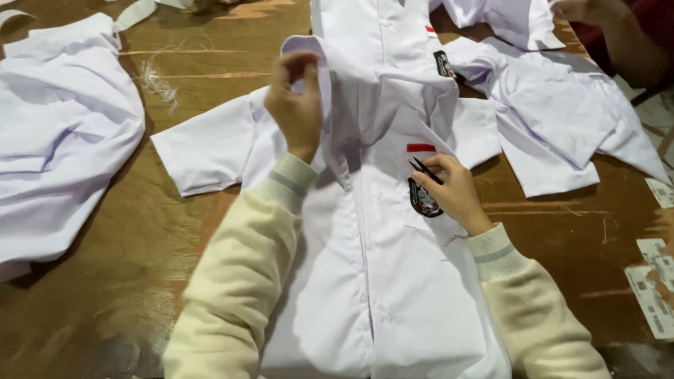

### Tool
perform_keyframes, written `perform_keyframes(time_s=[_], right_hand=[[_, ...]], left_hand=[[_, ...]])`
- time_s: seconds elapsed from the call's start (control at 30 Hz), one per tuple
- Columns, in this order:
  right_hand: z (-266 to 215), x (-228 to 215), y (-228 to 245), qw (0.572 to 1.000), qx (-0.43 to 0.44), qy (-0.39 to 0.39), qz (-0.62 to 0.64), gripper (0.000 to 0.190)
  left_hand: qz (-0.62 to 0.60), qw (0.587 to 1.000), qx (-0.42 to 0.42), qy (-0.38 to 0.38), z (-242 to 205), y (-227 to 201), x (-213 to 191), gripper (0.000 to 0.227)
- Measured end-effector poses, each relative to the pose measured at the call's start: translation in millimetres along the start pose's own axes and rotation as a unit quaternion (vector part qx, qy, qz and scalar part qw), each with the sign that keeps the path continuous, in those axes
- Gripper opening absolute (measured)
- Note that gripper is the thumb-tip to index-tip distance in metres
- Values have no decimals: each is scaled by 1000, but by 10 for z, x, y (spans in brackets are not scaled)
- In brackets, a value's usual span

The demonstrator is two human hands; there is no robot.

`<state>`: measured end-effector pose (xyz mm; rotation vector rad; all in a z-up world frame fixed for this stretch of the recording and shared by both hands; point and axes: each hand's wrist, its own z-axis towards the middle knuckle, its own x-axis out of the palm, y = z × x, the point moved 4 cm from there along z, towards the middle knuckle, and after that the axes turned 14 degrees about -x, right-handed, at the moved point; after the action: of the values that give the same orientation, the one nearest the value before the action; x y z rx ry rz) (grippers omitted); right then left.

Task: Trimming loose threads from a white school uniform shirt using a manual thread snip tool.

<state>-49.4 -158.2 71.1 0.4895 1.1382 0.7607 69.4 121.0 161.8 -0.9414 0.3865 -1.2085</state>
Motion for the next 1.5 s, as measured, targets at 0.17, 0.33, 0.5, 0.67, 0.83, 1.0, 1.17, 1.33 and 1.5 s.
perform_keyframes(time_s=[0.17,0.33,0.5,0.67,0.83,1.0,1.17,1.33,1.5], right_hand=[[14,12,97,1000,19,8,-4,36],[42,13,135,999,48,-1,6,35],[34,16,128,997,70,-4,19,37],[28,17,112,998,64,-9,10,35],[5,33,-2,997,67,-19,20,34],[4,44,-229,999,-9,-38,32,34],[-21,39,-224,997,-18,-69,38,34],[-39,-110,-35,989,-40,-143,12,36],[-5,-417,-237,973,-65,-221,-25,25]], left_hand=[[190,969,72,-137,1384,757,-1006,11],[431,887,-25,-164,2159,2040,-2105,28],[539,836,-35,-101,2036,2238,-2463,19],[555,825,-99,-40,1874,2292,-2308,15],[589,805,65,-29,1777,2243,-2175,15],[639,766,68,25,1749,2336,-2220,8],[554,832,17,22,1413,1478,-2082,12],[560,819,103,73,853,935,-1695,15],[368,863,22,346,97,-148,-1123,46]])
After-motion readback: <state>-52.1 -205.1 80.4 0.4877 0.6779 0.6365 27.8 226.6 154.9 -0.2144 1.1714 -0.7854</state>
